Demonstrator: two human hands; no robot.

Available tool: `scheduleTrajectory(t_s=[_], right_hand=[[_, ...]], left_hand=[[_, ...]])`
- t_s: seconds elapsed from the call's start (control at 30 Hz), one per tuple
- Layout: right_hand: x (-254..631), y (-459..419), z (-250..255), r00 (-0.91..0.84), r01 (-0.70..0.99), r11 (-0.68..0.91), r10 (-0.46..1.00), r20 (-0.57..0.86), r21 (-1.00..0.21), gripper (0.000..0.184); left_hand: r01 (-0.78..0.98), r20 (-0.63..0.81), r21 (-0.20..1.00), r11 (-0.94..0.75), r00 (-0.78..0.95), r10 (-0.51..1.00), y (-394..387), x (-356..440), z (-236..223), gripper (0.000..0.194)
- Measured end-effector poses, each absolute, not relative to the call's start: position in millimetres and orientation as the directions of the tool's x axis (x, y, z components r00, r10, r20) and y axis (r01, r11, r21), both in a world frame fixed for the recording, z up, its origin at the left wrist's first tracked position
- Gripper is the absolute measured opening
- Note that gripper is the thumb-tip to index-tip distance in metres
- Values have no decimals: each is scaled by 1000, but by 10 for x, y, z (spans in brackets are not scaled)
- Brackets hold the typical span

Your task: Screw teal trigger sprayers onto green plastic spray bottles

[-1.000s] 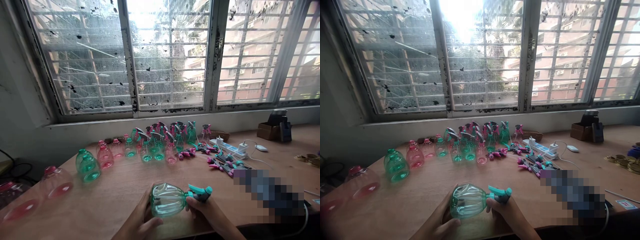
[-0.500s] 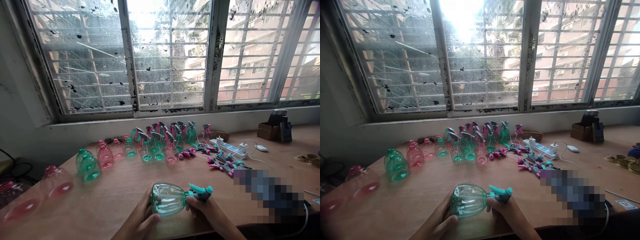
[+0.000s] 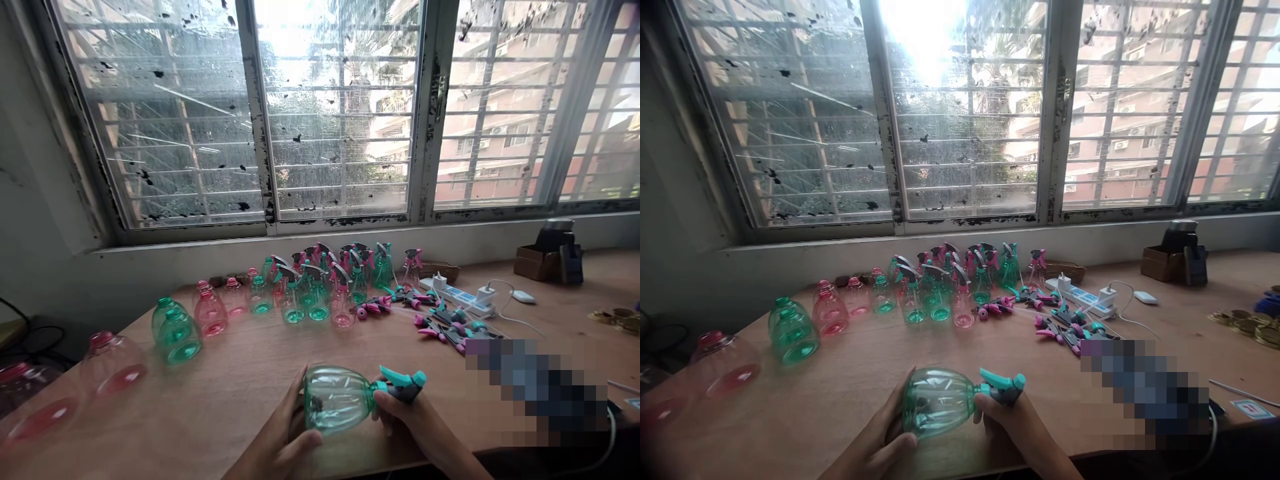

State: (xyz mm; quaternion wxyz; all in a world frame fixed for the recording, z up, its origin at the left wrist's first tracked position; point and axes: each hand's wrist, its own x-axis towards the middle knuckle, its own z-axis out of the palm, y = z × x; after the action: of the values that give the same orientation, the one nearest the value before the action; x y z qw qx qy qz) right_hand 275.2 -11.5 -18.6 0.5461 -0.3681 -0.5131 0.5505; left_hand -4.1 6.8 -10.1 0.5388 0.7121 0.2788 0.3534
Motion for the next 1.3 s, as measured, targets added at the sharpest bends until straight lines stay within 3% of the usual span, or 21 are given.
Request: scheduleTrajectory(t_s=[0.17, 0.47, 0.73, 1.13, 1.3], right_hand=[[2753, -138, -135, -134, -198, 136, 977, 164, -971, 46], [2745, -123, -168, -120, -227, 123, 981, 153, -966, 46], [2742, -124, -179, -112, -262, 114, 983, 148, -958, 45], [2740, -134, -181, -97, -263, 86, 989, 115, -961, 50], [2739, -144, -146, -128, -218, 103, 983, 133, -971, 48]], left_hand=[[85, 181, 958, -275, 565, 805, 39, -49, -49, 84], [74, 195, 955, -286, 568, 799, 48, -31, -60, 98], [186, 208, 918, -350, 525, 825, -50, -22, 143, 70], [40, 212, 957, -288, 584, 784, 109, -33, -155, 96], [115, 161, 957, -265, 550, 819, 3, -31, 10, 95]])
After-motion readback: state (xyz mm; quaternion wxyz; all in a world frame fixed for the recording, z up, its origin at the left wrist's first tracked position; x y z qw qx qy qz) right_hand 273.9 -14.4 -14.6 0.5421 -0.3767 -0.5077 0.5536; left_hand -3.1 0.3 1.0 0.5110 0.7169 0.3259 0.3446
